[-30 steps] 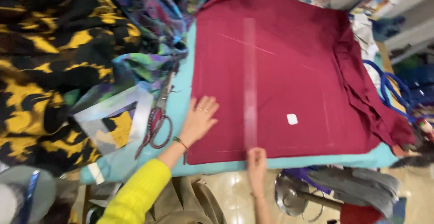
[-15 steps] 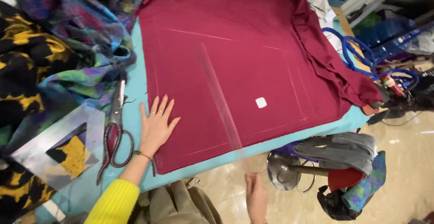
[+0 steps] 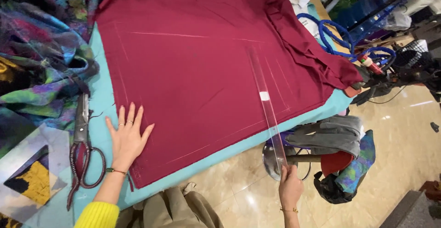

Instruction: Marking fabric with tailor's chalk and a ruler, then cutting the fabric with scissors.

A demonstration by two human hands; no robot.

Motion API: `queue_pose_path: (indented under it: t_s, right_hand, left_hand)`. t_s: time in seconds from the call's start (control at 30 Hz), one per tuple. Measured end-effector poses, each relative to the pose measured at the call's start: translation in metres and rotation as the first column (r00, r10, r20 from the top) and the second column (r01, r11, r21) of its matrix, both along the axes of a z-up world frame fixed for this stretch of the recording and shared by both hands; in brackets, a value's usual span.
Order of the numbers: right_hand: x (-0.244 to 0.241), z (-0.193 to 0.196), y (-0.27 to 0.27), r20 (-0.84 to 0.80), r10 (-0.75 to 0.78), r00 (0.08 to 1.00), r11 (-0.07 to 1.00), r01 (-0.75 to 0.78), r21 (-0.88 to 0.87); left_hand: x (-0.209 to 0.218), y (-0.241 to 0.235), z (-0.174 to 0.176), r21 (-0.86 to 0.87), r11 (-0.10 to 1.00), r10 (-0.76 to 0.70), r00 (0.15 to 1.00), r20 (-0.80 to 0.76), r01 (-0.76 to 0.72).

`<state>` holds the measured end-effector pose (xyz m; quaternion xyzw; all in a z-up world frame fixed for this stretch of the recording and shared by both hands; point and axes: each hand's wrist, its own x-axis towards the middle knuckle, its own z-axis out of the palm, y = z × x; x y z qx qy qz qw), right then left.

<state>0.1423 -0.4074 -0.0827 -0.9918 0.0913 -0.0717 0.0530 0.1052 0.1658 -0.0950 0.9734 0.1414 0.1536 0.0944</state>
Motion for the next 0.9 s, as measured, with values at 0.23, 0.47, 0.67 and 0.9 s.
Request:
queue_pose_path:
  t_s: [0.23, 0.47, 0.67, 0.9]
  right_hand:
    - [-0.009, 0.009, 0.071, 0.022, -0.020, 1.000, 0.812, 0.003, 0.584]
    - [-0.048, 0.030, 0.213, -0.124, 0.392, 0.912, 0.312, -0.005, 0.950]
    - [0.131, 0.006, 0.178, 0.148, 0.556, 0.818, 0.472, -0.457, 0.754]
    - [0.342, -0.063, 0.074, 0.315, 0.334, 0.888, 0.899, -0.401, 0.176]
  left_hand:
    - [0.009, -0.035, 0.010, -0.246, 0.968, 0.078, 0.990, 0.120, -0.047]
    - [0.008, -0.159, 0.034, -0.983, -0.120, -0.093, 0.984, 0.151, 0.139]
    - [-0.012, -0.105, 0.054, -0.950, -0.187, 0.218, 0.953, 0.208, 0.250]
    - [-0.095, -0.026, 0.085, -0.806, 0.513, 0.371, 0.923, -0.103, -0.296]
